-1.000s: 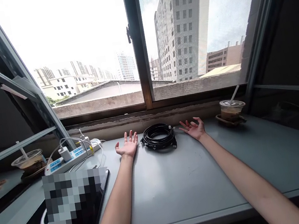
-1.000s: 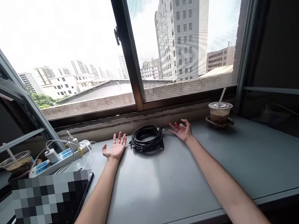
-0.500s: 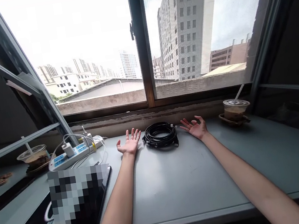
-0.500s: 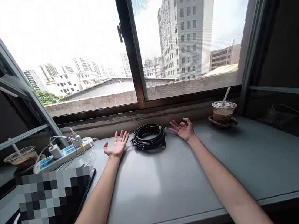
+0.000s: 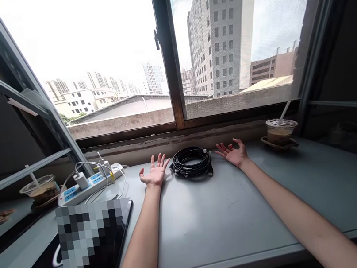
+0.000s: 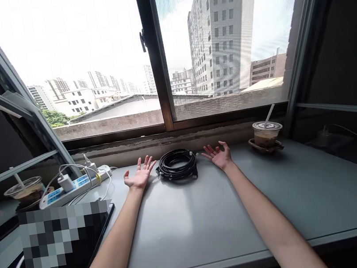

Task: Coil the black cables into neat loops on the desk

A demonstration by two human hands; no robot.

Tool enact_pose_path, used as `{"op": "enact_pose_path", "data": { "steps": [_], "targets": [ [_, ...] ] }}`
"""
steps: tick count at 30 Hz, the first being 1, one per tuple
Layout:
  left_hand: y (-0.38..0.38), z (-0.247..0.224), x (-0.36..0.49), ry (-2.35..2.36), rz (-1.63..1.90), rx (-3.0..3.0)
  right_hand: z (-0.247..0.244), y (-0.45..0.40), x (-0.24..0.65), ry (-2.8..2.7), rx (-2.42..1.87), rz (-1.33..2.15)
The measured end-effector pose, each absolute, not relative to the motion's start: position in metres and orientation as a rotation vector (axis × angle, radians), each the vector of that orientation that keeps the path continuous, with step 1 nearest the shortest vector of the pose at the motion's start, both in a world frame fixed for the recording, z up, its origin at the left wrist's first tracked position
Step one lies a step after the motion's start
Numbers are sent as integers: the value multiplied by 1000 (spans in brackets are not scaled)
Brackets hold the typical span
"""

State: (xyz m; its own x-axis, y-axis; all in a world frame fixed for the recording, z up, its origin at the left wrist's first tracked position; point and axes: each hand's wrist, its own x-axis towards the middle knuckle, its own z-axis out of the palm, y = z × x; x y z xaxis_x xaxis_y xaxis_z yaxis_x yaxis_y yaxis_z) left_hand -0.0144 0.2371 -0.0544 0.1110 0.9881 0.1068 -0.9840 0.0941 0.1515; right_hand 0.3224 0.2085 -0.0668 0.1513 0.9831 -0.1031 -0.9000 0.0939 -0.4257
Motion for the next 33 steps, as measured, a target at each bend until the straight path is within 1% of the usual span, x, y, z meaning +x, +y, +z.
{"op": "enact_pose_path", "data": {
  "steps": [10,19,33],
  "targets": [
    [233,-50,-13,-45,1462,129,-69,209,323,-255,-429,1405],
    [234,-53,-13,18,1488,167,-66,208,325,-190,-448,1373],
    [232,-51,-11,32,1473,159,-60,201,328,-264,-415,1486]
  ]
}}
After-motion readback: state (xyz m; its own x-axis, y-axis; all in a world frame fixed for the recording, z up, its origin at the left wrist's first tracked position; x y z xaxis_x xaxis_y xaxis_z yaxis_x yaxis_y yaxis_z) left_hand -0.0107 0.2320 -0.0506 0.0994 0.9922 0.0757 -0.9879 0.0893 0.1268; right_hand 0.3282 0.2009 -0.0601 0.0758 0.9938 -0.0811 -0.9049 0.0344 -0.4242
